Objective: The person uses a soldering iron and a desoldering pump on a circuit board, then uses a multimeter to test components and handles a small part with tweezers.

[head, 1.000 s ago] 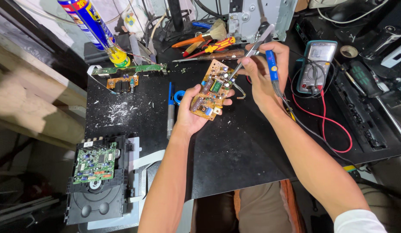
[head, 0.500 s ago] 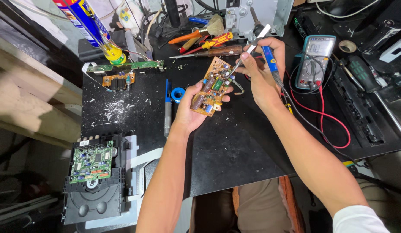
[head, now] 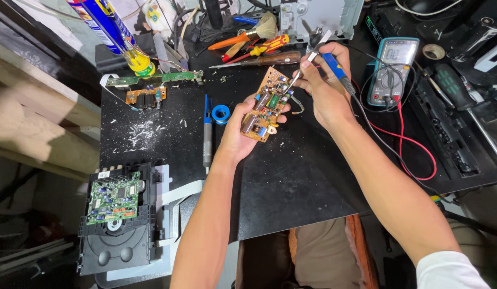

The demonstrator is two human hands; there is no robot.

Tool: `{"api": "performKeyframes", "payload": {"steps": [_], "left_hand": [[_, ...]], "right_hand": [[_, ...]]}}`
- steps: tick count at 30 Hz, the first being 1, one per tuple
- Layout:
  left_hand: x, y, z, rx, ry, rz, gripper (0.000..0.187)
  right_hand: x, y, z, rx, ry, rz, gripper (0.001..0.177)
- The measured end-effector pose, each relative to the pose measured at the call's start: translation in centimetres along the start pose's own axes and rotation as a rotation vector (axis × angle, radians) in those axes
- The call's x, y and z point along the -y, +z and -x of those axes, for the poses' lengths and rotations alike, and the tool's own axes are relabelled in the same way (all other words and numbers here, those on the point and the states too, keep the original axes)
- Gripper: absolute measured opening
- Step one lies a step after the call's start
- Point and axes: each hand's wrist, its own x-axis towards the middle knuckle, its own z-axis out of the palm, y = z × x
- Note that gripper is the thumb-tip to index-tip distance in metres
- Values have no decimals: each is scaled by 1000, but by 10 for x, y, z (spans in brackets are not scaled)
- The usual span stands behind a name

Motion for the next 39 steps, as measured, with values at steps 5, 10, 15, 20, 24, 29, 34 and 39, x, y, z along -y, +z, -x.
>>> {"api": "performKeyframes", "payload": {"steps": [5, 10, 15, 20, 24, 29, 34, 39], "left_hand": [[0, -1, -1, 11, 7, -13, 63], [-1, -5, 0, -2, -35, 51, 63], [0, -8, 0, 1, -65, 108, 65], [-1, -9, 1, 28, -62, 111, 66], [-1, -10, 1, 46, -84, 112, 67], [-2, -10, 2, 69, -88, 127, 68], [-2, -10, 2, 45, -118, 122, 70], [-3, -9, 3, 71, -123, 132, 68]], "right_hand": [[-1, -1, 1, 1, -27, 24, 39], [-1, 5, 1, -11, -83, 84, 40], [5, 6, 4, -20, -176, 133, 44], [6, 10, 7, 17, -177, 150, 44], [4, 8, 6, 22, -158, 210, 44], [6, -3, -3, 93, -183, 245, 44], [4, -8, -4, 150, -209, 230, 45], [-3, -10, -5, 64, -91, 229, 39]]}}
